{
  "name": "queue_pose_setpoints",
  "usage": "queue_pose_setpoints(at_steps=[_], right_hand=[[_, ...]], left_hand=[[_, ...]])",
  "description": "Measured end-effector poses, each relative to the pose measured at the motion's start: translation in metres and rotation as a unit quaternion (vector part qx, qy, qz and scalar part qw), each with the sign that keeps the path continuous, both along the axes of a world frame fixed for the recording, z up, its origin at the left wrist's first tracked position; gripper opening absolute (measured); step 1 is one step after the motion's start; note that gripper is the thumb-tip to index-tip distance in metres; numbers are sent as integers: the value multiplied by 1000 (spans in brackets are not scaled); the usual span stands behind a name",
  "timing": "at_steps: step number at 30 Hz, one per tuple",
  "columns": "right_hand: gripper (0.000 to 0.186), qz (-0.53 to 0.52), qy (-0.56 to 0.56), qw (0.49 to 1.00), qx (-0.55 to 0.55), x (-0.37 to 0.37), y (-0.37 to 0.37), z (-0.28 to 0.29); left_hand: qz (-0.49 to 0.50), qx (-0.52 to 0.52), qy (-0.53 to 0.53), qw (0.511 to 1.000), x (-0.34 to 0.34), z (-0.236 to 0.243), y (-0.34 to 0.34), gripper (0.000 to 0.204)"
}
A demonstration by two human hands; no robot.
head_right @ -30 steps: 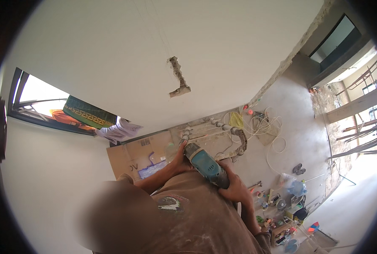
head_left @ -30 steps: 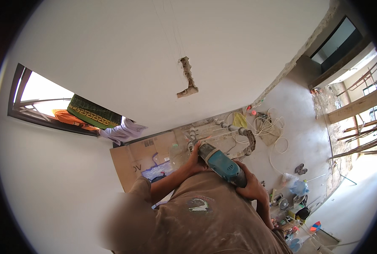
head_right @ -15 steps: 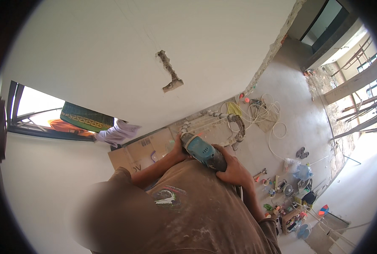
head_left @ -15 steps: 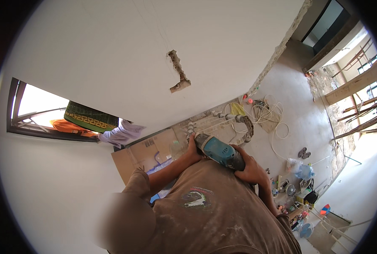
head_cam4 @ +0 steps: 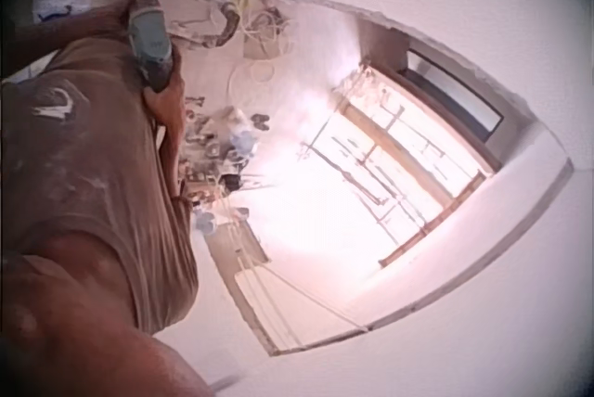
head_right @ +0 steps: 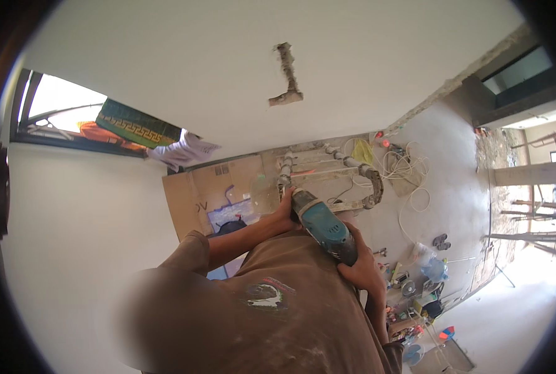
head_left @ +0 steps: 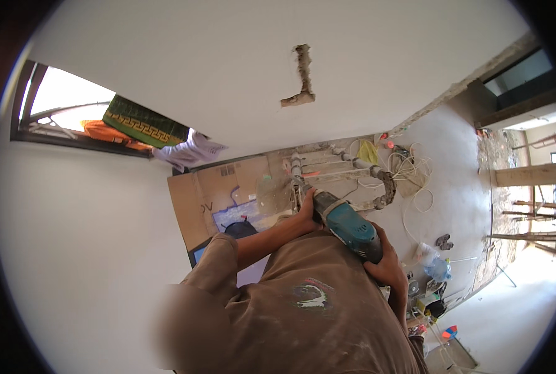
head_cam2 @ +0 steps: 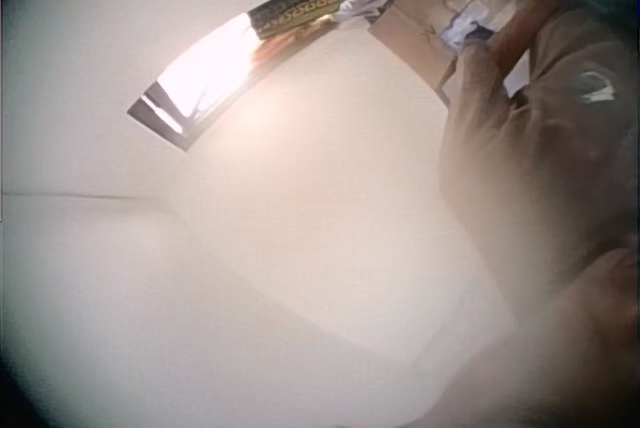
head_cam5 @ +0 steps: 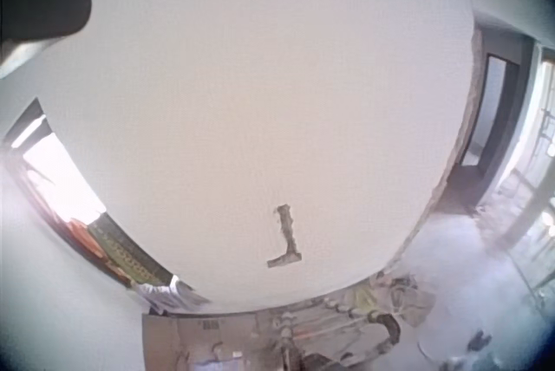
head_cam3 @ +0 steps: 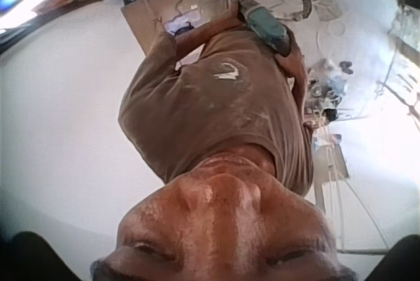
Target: The person uses a rotary hammer to drill and chisel a channel into a white wall.
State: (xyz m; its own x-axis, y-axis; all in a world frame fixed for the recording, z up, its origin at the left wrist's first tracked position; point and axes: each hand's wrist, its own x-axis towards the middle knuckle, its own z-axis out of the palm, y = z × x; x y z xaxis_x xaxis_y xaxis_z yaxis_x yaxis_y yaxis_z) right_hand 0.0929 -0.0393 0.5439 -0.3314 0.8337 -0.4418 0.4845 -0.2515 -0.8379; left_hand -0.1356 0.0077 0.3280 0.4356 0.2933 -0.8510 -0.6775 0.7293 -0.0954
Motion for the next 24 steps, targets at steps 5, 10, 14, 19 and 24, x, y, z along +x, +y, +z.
queue_pose_setpoints(at_steps=[5,10,14,19,24], right_hand=[[85,2,-12,1000,-15,-5,8,2],[86,3,-16,999,-33,-10,17,1],[86,26,-8,1000,-3,-8,19,-7],[86,19,-28,999,-27,-17,26,5],[86,25,-56,998,-36,-18,29,4]], left_hand=[[7,-25,-11,1000,1,-3,2,68],[2,-26,5,1000,1,-2,5,74],[-12,-29,20,999,-1,9,8,76],[-8,-38,3,999,-3,20,11,80],[14,-56,-5,998,-2,-1,10,77]])
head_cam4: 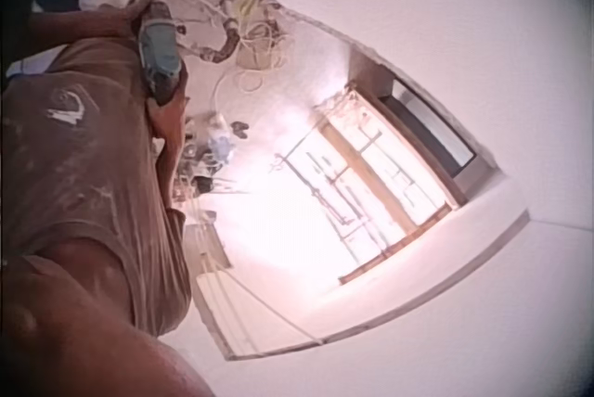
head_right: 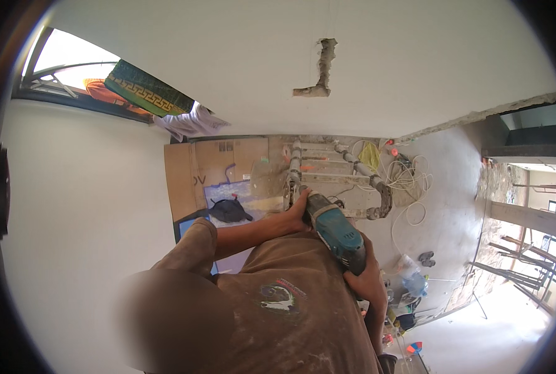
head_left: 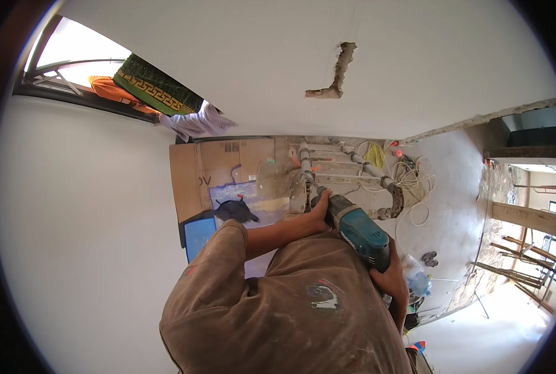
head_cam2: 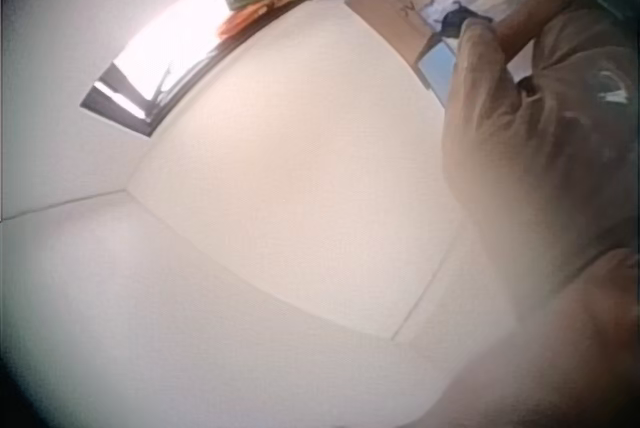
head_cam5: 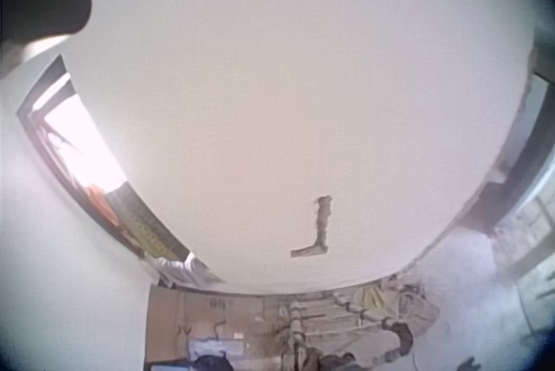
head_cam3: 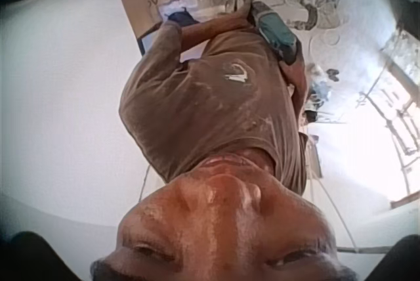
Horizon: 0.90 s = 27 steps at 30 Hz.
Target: The person uses a rotary hammer to drill and chisel a channel into a white wall.
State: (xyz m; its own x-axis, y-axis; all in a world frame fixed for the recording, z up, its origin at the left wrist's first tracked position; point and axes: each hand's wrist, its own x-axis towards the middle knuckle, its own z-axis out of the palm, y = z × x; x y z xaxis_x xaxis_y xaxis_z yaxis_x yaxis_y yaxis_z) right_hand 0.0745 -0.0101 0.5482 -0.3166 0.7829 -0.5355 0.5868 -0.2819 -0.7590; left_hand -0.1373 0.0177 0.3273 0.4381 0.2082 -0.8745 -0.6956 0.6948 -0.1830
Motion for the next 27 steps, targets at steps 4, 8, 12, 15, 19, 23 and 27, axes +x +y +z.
queue_pose_setpoints(at_steps=[4,8,12,15,19,23,27], right_hand=[[86,-3,-17,1000,-9,-2,3,3],[87,-7,-30,999,-30,-1,4,-1],[88,9,-48,999,-20,0,5,-1],[88,6,-40,999,-22,2,5,-3],[89,2,-45,999,-28,1,6,-4],[89,1,-28,999,-32,6,6,-7],[90,5,-33,999,-24,8,5,-10]], left_hand=[[-22,-8,54,998,2,5,2,80],[15,20,-28,999,1,9,2,78],[15,1,15,1000,5,8,4,77],[20,0,9,1000,6,4,3,78],[28,-14,-1,1000,7,1,4,78],[17,-16,25,999,5,20,9,76],[17,-11,6,1000,1,24,9,74]])
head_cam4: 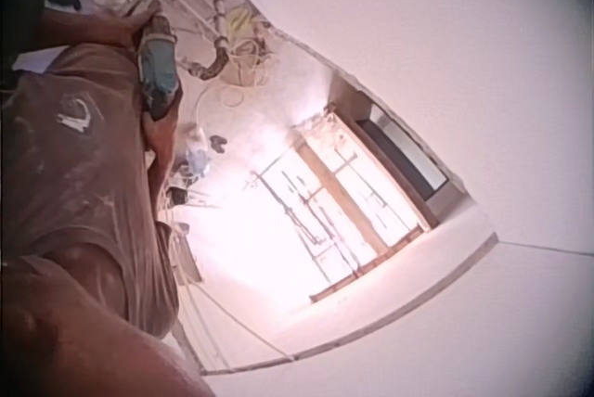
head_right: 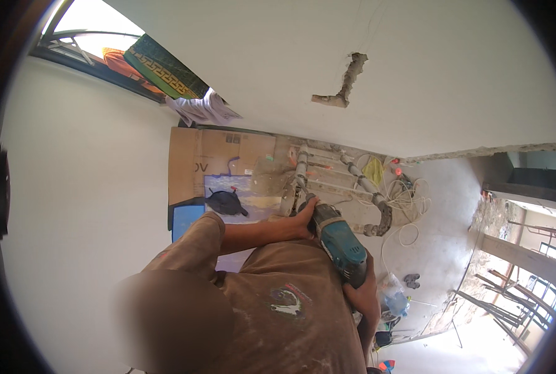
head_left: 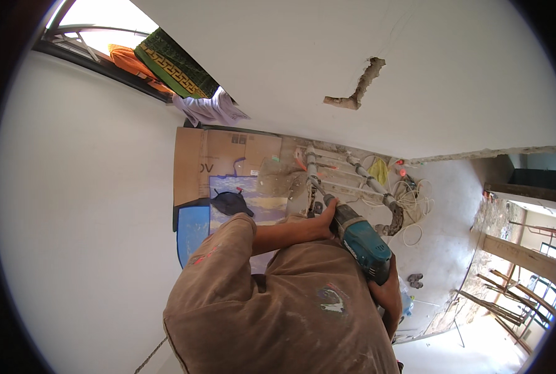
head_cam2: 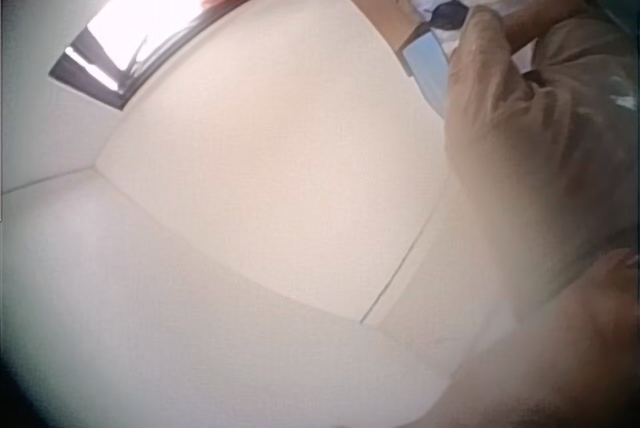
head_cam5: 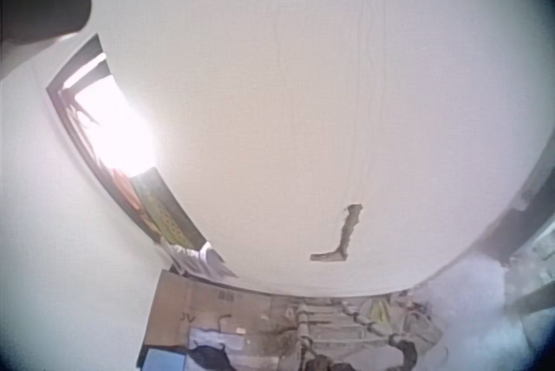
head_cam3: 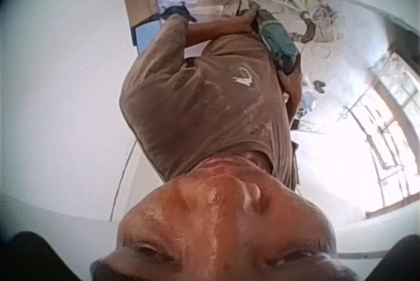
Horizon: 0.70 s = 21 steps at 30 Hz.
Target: The person uses a rotary hammer to drill and chisel a channel into a white wall.
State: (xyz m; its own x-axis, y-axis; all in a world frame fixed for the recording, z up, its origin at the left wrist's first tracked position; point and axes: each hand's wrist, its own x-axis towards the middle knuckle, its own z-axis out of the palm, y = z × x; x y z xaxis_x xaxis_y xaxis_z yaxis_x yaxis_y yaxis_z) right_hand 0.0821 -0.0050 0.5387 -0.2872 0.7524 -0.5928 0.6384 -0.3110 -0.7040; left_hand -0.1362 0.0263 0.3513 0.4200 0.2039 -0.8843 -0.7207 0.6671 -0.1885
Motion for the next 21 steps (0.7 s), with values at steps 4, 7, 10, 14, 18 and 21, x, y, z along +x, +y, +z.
queue_pose_setpoints(at_steps=[4,7,10,14,18,21], right_hand=[[90,2,-22,1000,0,-2,0,2],[91,5,-27,1000,3,-2,-2,1],[91,9,-38,999,-2,-1,-2,0],[91,12,-36,999,0,-4,-1,1],[90,5,-22,1000,-13,-9,2,8],[89,11,11,1000,-1,-7,2,5]], left_hand=[[-18,13,33,999,0,10,1,75],[4,7,7,1000,3,-7,-3,73],[6,4,15,1000,2,-1,-2,73],[8,6,-2,1000,1,-16,-4,71],[2,-9,21,1000,2,-8,0,70],[31,-1,-13,999,2,-19,-6,69]])
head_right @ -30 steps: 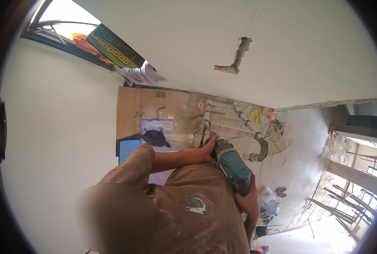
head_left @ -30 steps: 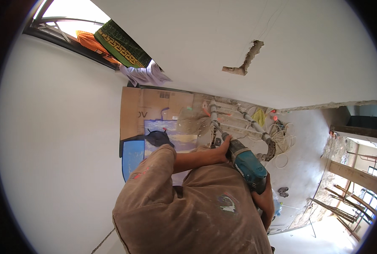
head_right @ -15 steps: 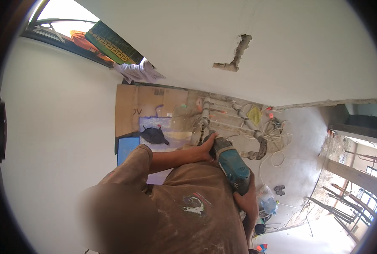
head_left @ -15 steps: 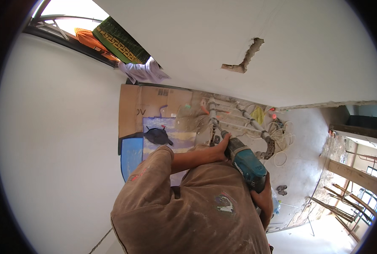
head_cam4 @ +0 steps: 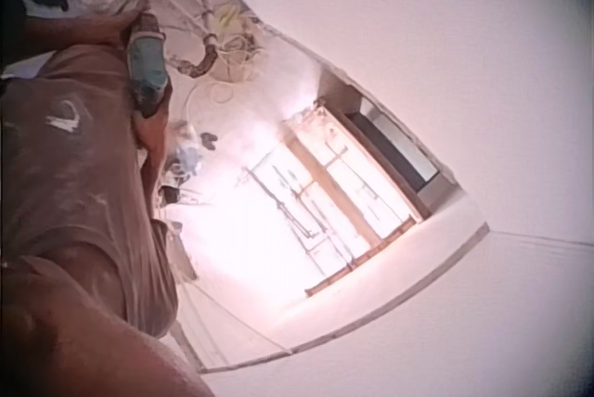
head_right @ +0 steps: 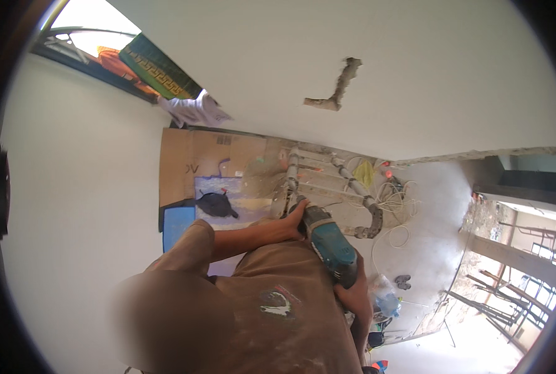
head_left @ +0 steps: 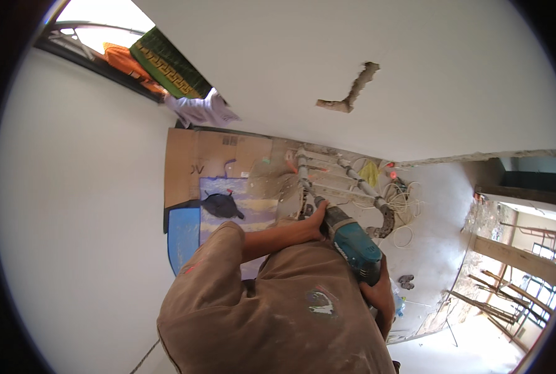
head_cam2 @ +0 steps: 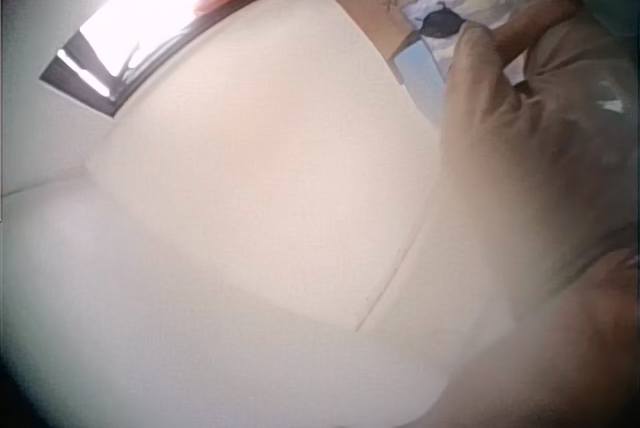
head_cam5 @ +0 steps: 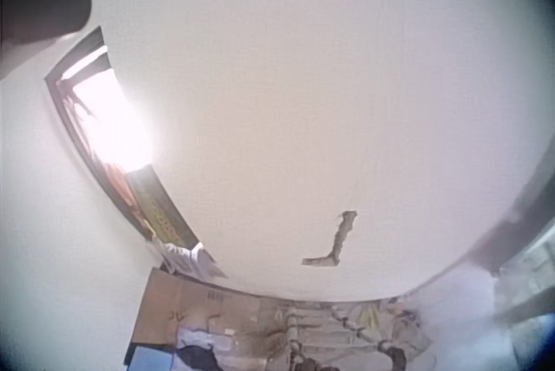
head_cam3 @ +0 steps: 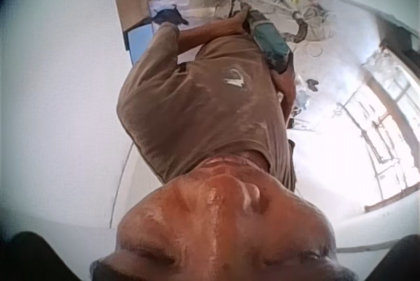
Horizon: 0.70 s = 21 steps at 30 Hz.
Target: The person uses a rotary hammer to drill and chisel a channel into a white wall.
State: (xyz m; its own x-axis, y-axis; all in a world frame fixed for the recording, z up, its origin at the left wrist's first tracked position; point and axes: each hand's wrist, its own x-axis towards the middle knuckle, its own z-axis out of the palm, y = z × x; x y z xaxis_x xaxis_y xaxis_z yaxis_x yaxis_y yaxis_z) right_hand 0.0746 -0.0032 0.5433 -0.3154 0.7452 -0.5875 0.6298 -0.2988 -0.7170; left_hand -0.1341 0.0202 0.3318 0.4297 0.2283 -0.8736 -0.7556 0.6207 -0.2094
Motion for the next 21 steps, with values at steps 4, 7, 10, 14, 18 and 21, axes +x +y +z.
queue_pose_setpoints(at_steps=[4,7,10,14,18,21], right_hand=[[88,-3,8,1000,-1,-2,3,4],[88,-5,-2,1000,13,-3,2,8],[88,-5,24,999,35,2,-1,1],[88,-10,20,1000,12,3,-2,3],[88,-8,21,1000,16,4,-3,2],[88,-8,35,999,32,7,-6,-3]], left_hand=[[-8,1,9,1000,-2,15,6,68],[-21,15,14,1000,-2,-6,2,70],[-58,29,25,998,-6,-7,1,73],[-84,36,32,995,-7,-9,3,76],[-113,34,62,991,-5,13,8,75],[-83,50,39,995,-4,18,9,77]])
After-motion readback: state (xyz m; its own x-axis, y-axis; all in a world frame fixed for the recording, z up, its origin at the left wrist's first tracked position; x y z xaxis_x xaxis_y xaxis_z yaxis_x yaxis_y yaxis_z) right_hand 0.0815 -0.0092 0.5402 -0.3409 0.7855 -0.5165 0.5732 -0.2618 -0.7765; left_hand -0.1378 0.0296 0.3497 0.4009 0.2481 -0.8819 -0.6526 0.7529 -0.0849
